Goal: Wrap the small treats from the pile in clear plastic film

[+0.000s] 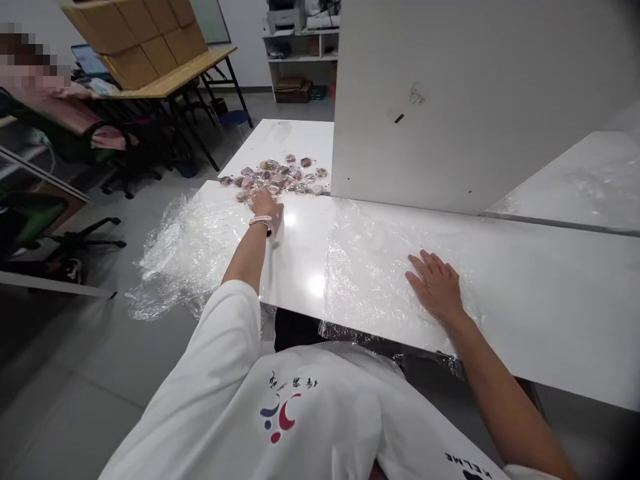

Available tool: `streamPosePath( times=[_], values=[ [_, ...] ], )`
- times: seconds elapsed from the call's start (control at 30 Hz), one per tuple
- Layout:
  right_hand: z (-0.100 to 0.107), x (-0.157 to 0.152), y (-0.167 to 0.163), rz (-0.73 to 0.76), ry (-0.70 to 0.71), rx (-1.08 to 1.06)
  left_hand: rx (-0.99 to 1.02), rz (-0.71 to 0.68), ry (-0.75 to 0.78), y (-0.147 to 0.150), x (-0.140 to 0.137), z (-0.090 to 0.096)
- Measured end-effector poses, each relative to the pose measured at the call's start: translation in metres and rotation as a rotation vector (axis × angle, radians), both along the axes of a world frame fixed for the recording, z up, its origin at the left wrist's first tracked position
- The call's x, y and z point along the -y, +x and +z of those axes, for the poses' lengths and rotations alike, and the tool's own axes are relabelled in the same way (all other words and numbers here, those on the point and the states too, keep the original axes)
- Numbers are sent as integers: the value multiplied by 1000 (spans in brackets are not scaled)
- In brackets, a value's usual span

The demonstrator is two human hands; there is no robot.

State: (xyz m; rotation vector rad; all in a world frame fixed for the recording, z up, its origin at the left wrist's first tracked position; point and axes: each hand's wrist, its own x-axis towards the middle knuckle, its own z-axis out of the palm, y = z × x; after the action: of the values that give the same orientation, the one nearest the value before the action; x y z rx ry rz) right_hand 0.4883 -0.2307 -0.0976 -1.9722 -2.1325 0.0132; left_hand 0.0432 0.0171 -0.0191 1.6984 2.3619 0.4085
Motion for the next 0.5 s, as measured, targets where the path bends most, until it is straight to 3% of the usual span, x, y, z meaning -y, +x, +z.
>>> streamPosePath(
  times=[0.1,0.17,0.27,0.37,0.43,0.5],
  values=[
    [0,-1,-1,-8,12,-8,-2,-3,59,12,4,-7],
    [0,-1,-1,-8,17,-13,23,-28,97,23,14,-3],
    [0,-2,-1,-10,17,-21,134,-180,234,61,53,13],
    [0,-1,-1,-15,16,-28,286,-626,293,125,124,17],
    [-1,0,-1,-16,14,-31,298,-949,232,170,176,5],
    [-3,-1,-1,-16,13,-34,195,-1162,161,206,218,-15]
  ],
)
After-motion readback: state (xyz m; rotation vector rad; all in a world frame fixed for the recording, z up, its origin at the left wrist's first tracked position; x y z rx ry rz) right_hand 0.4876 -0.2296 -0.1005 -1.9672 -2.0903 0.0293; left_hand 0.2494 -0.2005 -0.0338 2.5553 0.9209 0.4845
